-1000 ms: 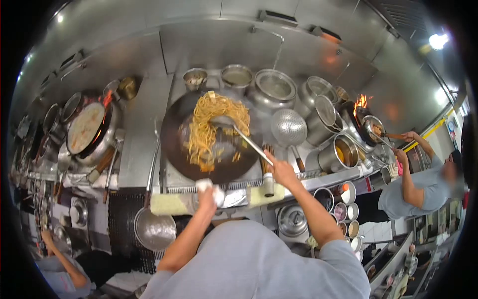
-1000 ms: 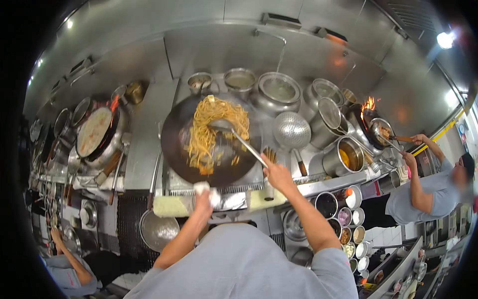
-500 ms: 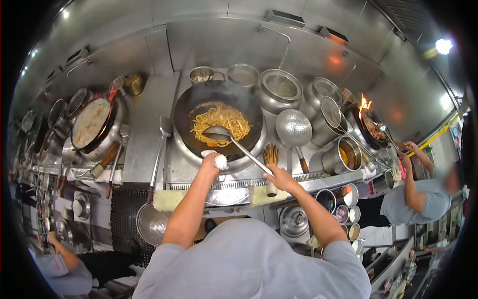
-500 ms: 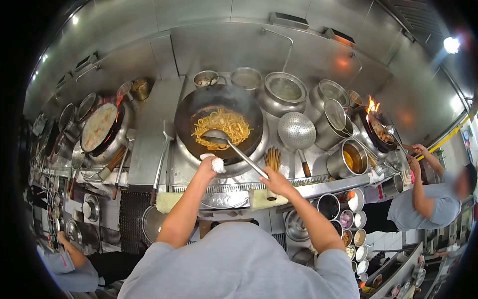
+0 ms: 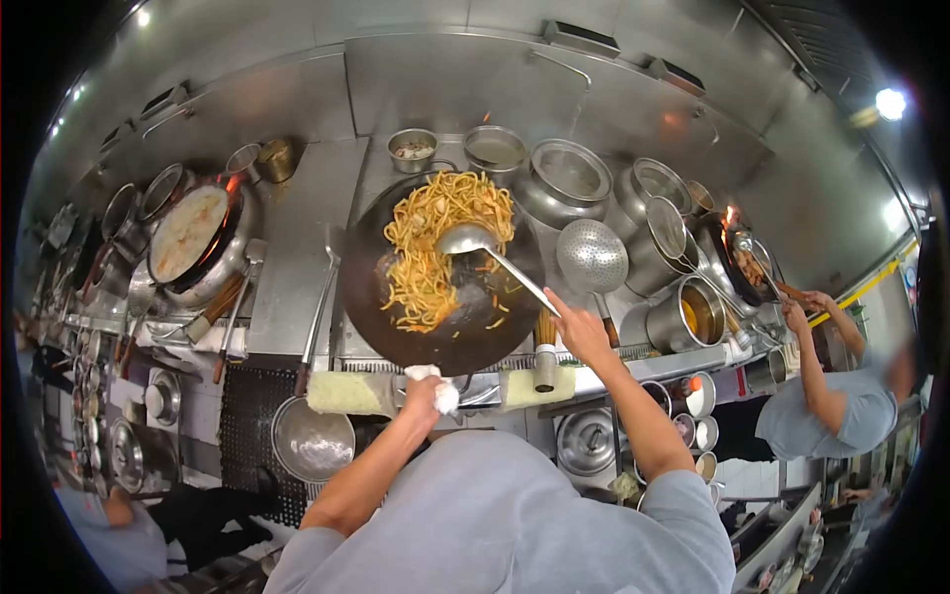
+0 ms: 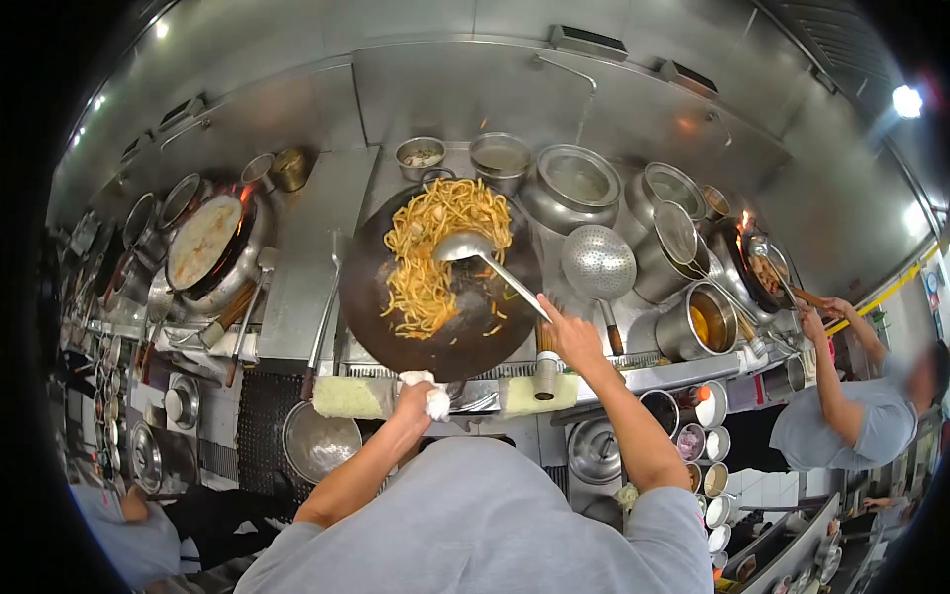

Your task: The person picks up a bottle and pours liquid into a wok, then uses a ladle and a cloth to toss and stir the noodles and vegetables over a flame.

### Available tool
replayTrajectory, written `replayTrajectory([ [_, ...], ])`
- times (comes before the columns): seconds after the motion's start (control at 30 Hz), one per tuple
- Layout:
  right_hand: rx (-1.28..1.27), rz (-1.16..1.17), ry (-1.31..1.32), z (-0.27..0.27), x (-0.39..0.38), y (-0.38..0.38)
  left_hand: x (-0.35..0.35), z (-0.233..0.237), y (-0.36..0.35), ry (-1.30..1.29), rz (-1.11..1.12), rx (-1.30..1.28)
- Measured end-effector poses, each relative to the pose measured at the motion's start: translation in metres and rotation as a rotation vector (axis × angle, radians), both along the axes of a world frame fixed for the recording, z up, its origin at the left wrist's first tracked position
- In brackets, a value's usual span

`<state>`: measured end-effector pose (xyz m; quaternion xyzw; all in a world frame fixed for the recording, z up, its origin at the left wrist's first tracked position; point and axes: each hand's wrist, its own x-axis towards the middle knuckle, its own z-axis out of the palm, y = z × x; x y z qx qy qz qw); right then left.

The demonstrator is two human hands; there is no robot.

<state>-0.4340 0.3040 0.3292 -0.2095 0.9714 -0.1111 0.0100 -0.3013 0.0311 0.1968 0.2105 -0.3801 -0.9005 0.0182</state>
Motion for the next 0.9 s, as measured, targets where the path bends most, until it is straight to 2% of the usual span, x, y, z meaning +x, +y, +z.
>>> replayTrajectory([
  [0.07,-0.016,-0.002,-0.122,0.011,0.012,-0.011,-0.027,0.012,0.0,-0.211,0.036,0.109],
  [0.13,-0.268,0.106,-0.294,0.006,0.018,-0.016,-0.074,0.01,-0.005,-0.133,0.035,0.134],
  [0.17,-0.271,0.103,-0.292,0.01,0.021,-0.017,-0.09,0.01,-0.006,-0.058,0.054,0.116],
  [0.2,-0.222,0.15,-0.348,0.021,0.022,-0.017,-0.101,0.02,-0.007,-0.101,0.047,0.11],
  [0.27,-0.127,0.243,-0.461,0.053,0.02,-0.02,-0.1,0.066,-0.007,-0.254,0.105,0.257],
  [0.3,-0.031,0.121,-0.652,0.079,0.024,-0.026,-0.102,0.064,-0.009,-0.263,0.103,0.252],
  [0.33,-0.037,0.121,-0.667,0.071,0.017,-0.027,-0.104,0.055,-0.012,-0.229,0.087,0.271],
  [0.37,-0.045,0.142,-0.571,0.053,0.011,-0.024,-0.102,0.044,-0.012,-0.198,0.069,0.292],
  [0.4,-0.05,0.16,-0.466,0.038,0.008,-0.02,-0.101,0.02,-0.003,-0.217,0.153,0.278],
  [0.43,-0.05,0.15,-0.47,0.024,0.008,-0.022,-0.089,-0.002,0.001,-0.142,0.131,0.221],
  [0.5,0.075,-0.025,-0.235,0.013,0.002,-0.029,-0.047,-0.027,0.005,-0.056,0.079,0.16],
  [0.53,0.047,-0.015,-0.227,0.022,0.007,-0.026,-0.033,-0.032,0.005,-0.047,0.061,0.15],
  [0.6,-0.141,0.075,-0.143,0.024,0.018,-0.004,-0.01,0.004,0.007,-0.041,0.035,0.072],
  [0.63,-0.136,0.084,-0.149,0.03,0.022,0.004,-0.018,-0.001,0.01,-0.111,0.118,0.044],
  [0.67,-0.232,0.008,-0.278,0.038,0.028,0.011,-0.04,-0.014,0.005,-0.175,0.109,0.037],
  [0.7,-0.328,-0.079,-0.407,0.04,0.037,0.018,-0.062,-0.002,-0.002,-0.194,0.063,0.111],
  [0.73,-0.327,-0.082,-0.414,0.028,0.041,0.028,-0.087,-0.001,-0.004,-0.115,0.1,0.069],
  [0.8,-0.263,-0.094,-0.22,-0.012,0.029,0.053,-0.128,-0.016,-0.015,-0.044,0.037,0.085],
  [0.83,-0.244,-0.096,-0.168,-0.041,0.02,0.067,-0.138,-0.024,-0.019,-0.093,0.02,0.104],
  [0.9,-0.239,-0.106,-0.156,-0.049,0.027,0.067,-0.141,-0.024,-0.024,-0.162,-0.026,0.174],
])
